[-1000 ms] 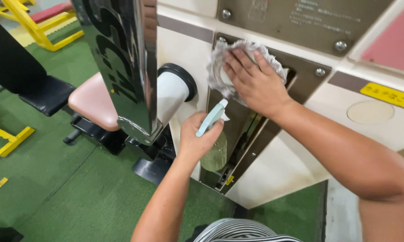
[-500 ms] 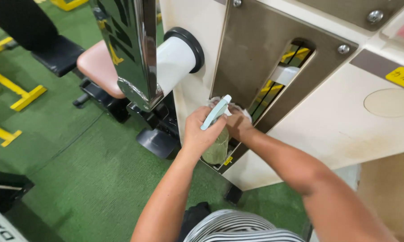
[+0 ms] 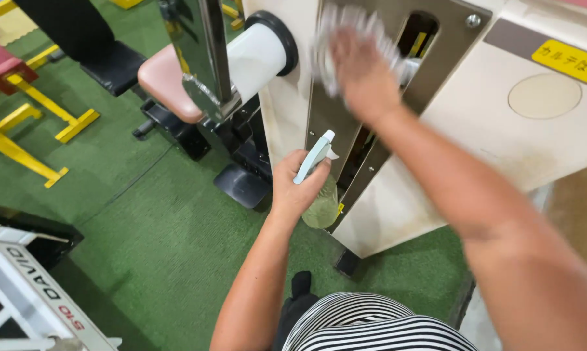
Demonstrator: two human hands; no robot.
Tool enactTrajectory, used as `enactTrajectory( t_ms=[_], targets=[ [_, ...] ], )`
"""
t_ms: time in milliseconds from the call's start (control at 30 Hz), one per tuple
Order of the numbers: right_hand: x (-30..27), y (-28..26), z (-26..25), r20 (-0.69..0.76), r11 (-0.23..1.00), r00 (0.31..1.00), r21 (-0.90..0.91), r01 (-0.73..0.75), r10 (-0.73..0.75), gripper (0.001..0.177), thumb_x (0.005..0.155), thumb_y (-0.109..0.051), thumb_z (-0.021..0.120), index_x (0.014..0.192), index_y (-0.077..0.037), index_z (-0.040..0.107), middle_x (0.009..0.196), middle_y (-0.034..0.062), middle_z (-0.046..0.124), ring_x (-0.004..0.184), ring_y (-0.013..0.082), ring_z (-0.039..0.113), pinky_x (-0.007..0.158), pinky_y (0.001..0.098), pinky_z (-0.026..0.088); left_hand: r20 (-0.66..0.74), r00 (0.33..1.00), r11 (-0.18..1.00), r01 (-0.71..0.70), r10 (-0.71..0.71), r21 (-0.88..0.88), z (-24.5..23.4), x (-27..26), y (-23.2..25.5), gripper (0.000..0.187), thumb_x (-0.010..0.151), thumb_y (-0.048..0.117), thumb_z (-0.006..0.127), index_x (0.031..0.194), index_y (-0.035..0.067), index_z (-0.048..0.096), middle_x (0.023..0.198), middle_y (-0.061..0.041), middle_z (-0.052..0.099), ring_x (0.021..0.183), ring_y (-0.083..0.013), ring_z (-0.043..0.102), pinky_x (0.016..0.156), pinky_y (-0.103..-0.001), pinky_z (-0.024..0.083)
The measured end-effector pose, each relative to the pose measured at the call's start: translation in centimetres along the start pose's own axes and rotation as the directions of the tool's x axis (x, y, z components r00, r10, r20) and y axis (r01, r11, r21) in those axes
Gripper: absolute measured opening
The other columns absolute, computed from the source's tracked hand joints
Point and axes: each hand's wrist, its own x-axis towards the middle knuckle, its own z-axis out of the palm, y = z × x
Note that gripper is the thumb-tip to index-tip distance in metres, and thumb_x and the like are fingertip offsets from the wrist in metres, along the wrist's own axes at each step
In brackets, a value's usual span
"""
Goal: Wiping down and sanitizing gym machines and benches with a spray bottle and cloth.
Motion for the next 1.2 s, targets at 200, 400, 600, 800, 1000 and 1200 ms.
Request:
enactTrajectory(
  t_ms=[200, 400, 600, 800, 1000, 1200],
  targets=[
    [-17.3, -10.9, 10.1, 0.330, 0.909, 0.919, 0.412, 0.065, -0.215, 0.055, 0.090, -0.012, 0.051, 0.143, 0.003, 0.051, 0.154, 0.0149, 0.047, 0.144, 0.0280, 0.042, 0.121, 0.0398, 0.027, -0.049, 0.997, 0.999, 0.054, -0.053, 0.007, -2.2, -4.5, 1.1, 0.022, 0.086, 0.023, 0.076, 0.084, 0.002, 0.070, 0.072, -0.003, 0.064, 0.066, -0.0091, 0.059, 0.061, -0.028, 0.048],
    [-12.7, -5.3, -0.2, 0.401, 0.945, 0.896, 0.320, 0.059, -0.192, 0.043, 0.092, -0.012, 0.052, 0.131, 0.005, 0.056, 0.151, 0.0193, 0.052, 0.146, 0.0323, 0.045, 0.119, 0.0425, 0.034, -0.066, 0.994, 0.990, 0.093, -0.086, 0.109, -2.4, -6.3, 2.4, 0.028, 0.086, 0.024, 0.077, 0.079, -0.001, 0.068, 0.071, -0.007, 0.064, 0.065, -0.0139, 0.060, 0.062, -0.031, 0.049],
    [-8.0, 6.9, -11.6, 0.200, 0.945, 0.960, 0.222, -0.239, 0.195, 0.041, 0.100, -0.003, 0.052, 0.140, 0.007, 0.056, 0.129, 0.0226, 0.061, 0.115, 0.0397, 0.061, 0.100, 0.0553, 0.046, 0.056, 0.998, 0.999, -0.009, 0.006, 0.051, 1.2, -5.4, 3.5, 0.027, 0.085, 0.027, 0.075, 0.086, 0.000, 0.071, 0.074, -0.008, 0.066, 0.068, -0.0154, 0.065, 0.064, -0.033, 0.051],
    [-19.7, 1.3, -3.4, 0.353, 0.962, 0.924, 0.167, -0.215, 0.145, 0.051, 0.099, -0.006, 0.048, 0.148, 0.008, 0.054, 0.148, 0.0284, 0.055, 0.119, 0.0429, 0.056, 0.110, 0.0518, 0.040, 0.240, 0.971, 0.997, 0.026, -0.007, -0.078, 3.9, -3.3, 3.9, 0.027, 0.084, 0.027, 0.075, 0.083, 0.000, 0.071, 0.072, -0.009, 0.066, 0.067, -0.0169, 0.063, 0.062, -0.034, 0.051],
    [-20.4, 0.0, -2.0, 0.413, 0.888, 0.909, 0.435, -0.150, -0.049, 0.056, 0.090, -0.007, 0.047, 0.145, -0.002, 0.046, 0.150, 0.0164, 0.051, 0.129, 0.0373, 0.057, 0.108, 0.0502, 0.045, 0.289, 0.952, 0.994, -0.083, 0.102, -0.077, 3.5, 0.7, 1.6, 0.026, 0.083, 0.025, 0.077, 0.084, 0.000, 0.071, 0.075, -0.007, 0.064, 0.067, -0.0136, 0.063, 0.062, -0.033, 0.051],
    [-10.9, 8.8, -4.8, 0.132, 0.942, 0.951, 0.159, -0.297, 0.278, 0.049, 0.108, -0.012, 0.055, 0.157, -0.006, 0.055, 0.161, 0.0240, 0.047, 0.141, 0.0463, 0.045, 0.118, 0.0669, 0.032, 0.408, 0.912, 0.992, 0.023, 0.030, -0.124, 4.3, 5.1, 2.0, 0.025, 0.083, 0.026, 0.075, 0.086, 0.001, 0.071, 0.077, -0.006, 0.065, 0.067, -0.0139, 0.063, 0.062, -0.032, 0.051]
  ],
)
